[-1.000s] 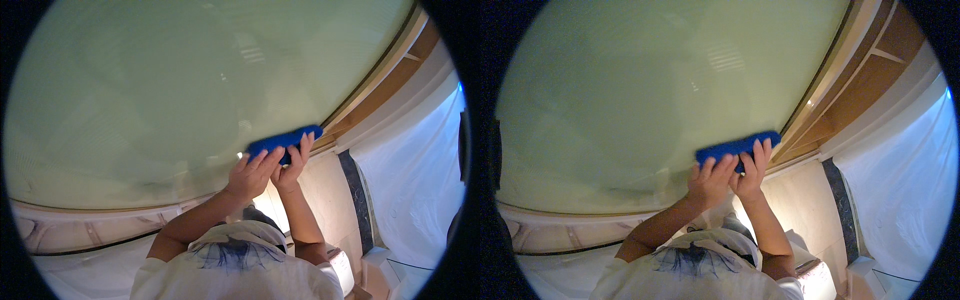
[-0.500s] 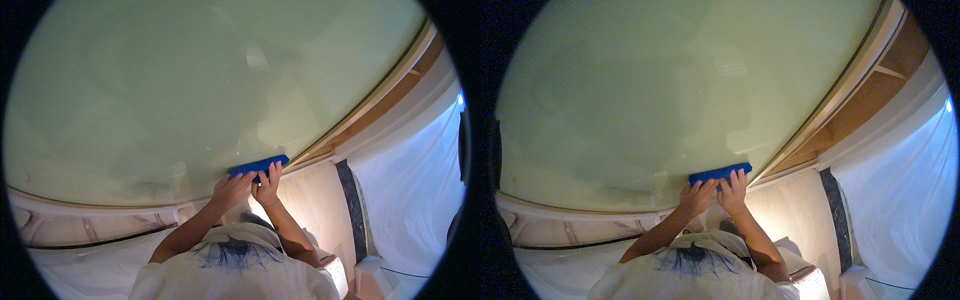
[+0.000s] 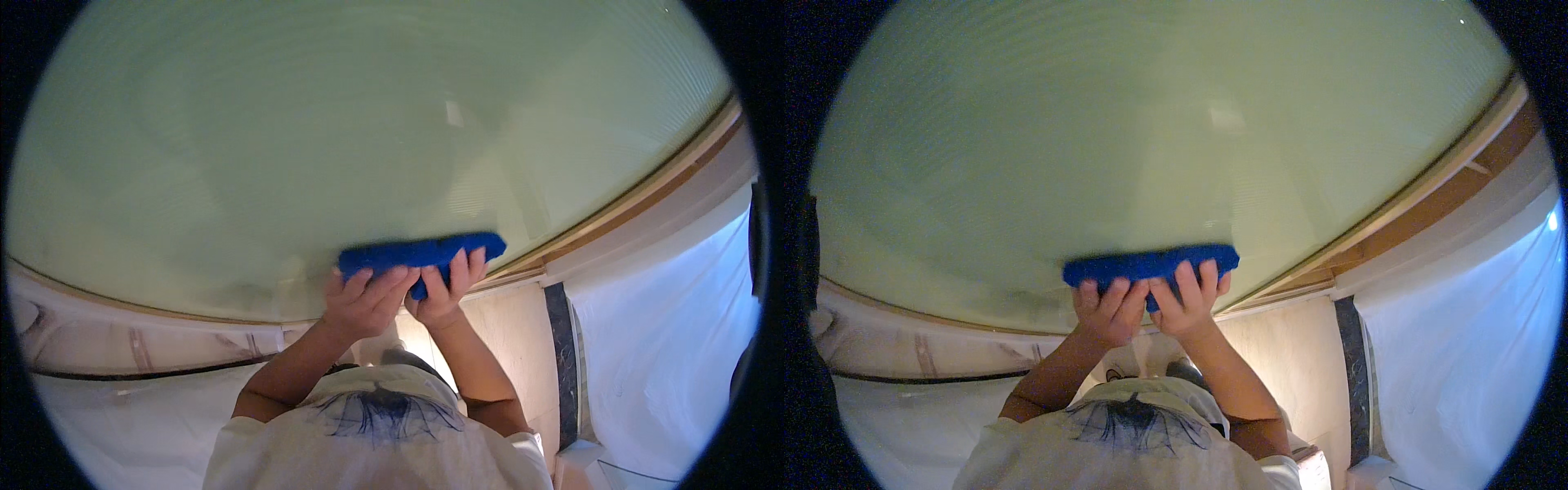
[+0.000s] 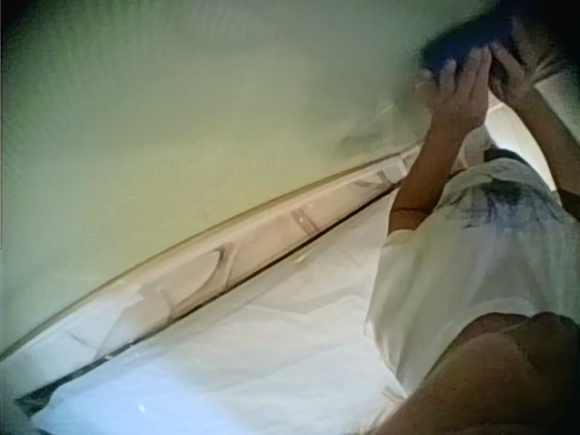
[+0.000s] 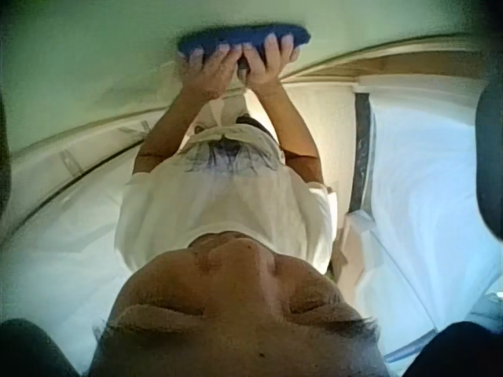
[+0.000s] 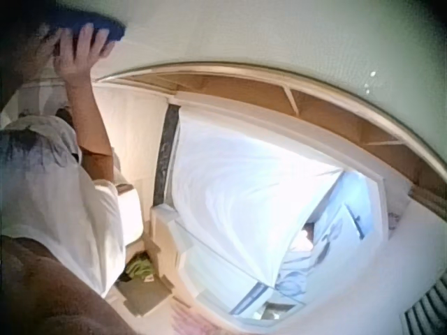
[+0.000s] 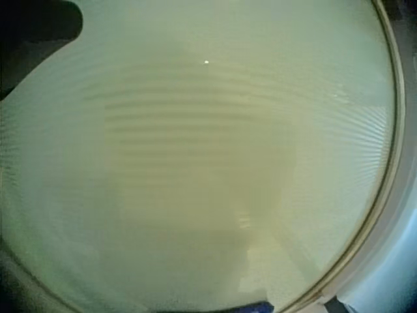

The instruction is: The person wipes several wooden hangers with a blue cloth and places them into a closet. Then the person wipes the inside of the closet door with the same cloth.

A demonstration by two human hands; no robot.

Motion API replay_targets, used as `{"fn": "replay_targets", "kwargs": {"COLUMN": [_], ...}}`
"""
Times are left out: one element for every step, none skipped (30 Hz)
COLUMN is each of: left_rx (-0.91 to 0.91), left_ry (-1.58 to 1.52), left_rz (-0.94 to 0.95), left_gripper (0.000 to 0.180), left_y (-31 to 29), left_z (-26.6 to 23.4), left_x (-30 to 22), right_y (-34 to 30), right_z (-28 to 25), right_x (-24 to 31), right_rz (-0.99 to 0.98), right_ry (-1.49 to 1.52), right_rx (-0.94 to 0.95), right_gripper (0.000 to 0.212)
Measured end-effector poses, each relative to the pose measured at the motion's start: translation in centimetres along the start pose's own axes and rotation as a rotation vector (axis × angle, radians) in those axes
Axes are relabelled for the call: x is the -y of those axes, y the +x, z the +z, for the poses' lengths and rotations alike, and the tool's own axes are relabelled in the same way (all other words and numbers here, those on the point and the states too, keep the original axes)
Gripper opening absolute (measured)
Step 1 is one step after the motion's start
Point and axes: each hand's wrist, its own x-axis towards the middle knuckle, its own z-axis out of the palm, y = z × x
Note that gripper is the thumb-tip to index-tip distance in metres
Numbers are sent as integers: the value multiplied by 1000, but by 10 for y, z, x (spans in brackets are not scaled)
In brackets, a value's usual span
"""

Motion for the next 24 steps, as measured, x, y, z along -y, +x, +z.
{"fn": "replay_targets", "kwargs": {"left_rx": [15,32,61,98,136,177,190,203,218,175,131,88,39,-7,-47,-89,-84,-84,-83,-74,-59,-47,-30,2], "left_ry": [-5,-10,-10,14,32,47,66,85,108,99,90,76,94,112,142,169,163,150,138,132,145,147,134,127], "left_rz": [9,19,7,17,29,37,47,57,66,49,33,20,51,23,-5,-32,-35,-37,-40,-40,-43,-47,-40,-39], "left_gripper": [27,28,30,31,31,32,32,33,33,32,31,30,27,27,26,26,26,26,26,26,27,27,28,28], "left_y": [-19,-41,-64,-87,-111,-118,-122,-124,-122,-115,-102,-89,-76,-61,-46,-36,-31,-28,-27,-33,-42,-54,-68,-85], "left_z": [3,6,9,11,12,7,4,-1,-8,-13,-17,-22,-30,-38,-47,-54,-59,-63,-66,-64,-59,-54,-51,-49], "left_x": [2,6,8,10,14,19,24,29,33,36,40,49,60,68,73,77,81,84,87,89,85,84,85,87], "right_y": [-17,-36,-57,-76,-91,-98,-101,-102,-97,-83,-66,-42,-20,2,22,40,54,55,52,48,38,24,8,-9], "right_z": [3,7,9,10,11,14,16,17,18,19,19,22,25,26,29,32,35,37,39,42,44,48,52,58], "right_x": [6,14,18,21,25,32,37,41,45,47,50,55,63,71,78,84,90,92,92,92,90,90,91,93], "right_rz": [14,29,16,4,-11,-24,-25,-26,-34,-44,-54,-84,-93,-104,-121,-137,-142,-163,-185,-206,-196,-202,-207,-210], "right_ry": [4,9,1,-9,39,26,12,-2,6,15,24,15,25,33,30,23,24,9,-5,-16,17,6,-4,-17], "right_rx": [31,61,131,198,255,303,301,298,282,262,242,179,154,129,95,61,33,63,93,124,133,126,119,111], "right_gripper": [25,26,26,28,32,33,32,31,30,30,29,27,25,23,21,18,14,17,21,26,27,26,26,26]}}
